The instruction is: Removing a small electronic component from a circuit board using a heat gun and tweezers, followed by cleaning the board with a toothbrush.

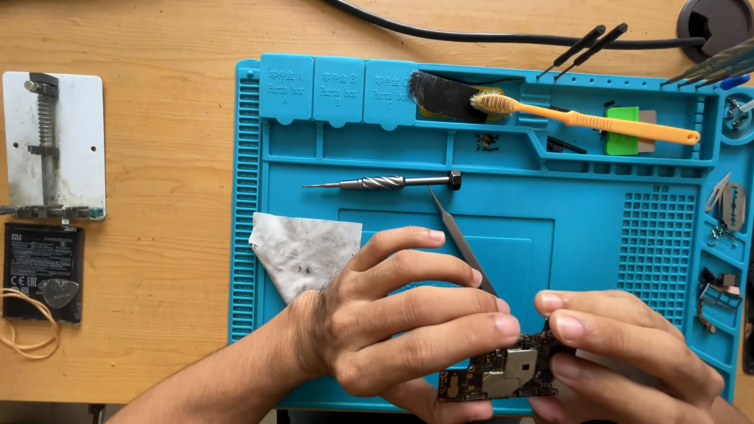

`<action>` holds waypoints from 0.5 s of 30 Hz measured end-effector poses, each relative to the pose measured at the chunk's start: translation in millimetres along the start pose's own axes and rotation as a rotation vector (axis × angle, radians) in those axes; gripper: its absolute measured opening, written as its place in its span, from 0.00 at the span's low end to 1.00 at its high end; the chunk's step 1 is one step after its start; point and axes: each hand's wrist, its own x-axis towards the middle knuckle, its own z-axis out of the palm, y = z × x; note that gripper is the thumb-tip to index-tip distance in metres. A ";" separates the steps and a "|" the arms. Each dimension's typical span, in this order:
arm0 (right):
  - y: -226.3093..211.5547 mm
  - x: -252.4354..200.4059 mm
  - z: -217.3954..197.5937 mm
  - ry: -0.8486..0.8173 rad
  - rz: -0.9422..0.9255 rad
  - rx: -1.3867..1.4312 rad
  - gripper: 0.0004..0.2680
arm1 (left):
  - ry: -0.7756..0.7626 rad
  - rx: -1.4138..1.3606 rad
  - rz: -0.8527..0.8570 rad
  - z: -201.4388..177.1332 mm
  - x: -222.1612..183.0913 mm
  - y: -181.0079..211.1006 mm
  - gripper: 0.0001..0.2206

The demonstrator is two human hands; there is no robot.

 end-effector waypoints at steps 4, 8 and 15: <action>1.7 -1.1 1.3 0.029 -0.041 -0.012 0.14 | -0.023 0.031 -0.007 -0.8 -0.1 0.9 0.19; 4.7 -5.0 -2.8 0.002 -0.078 -0.048 0.15 | -0.013 0.028 0.009 0.0 0.6 -0.1 0.18; 5.6 -8.4 8.2 0.105 -0.080 -0.037 0.13 | -0.023 0.037 0.017 -0.3 1.1 -1.6 0.17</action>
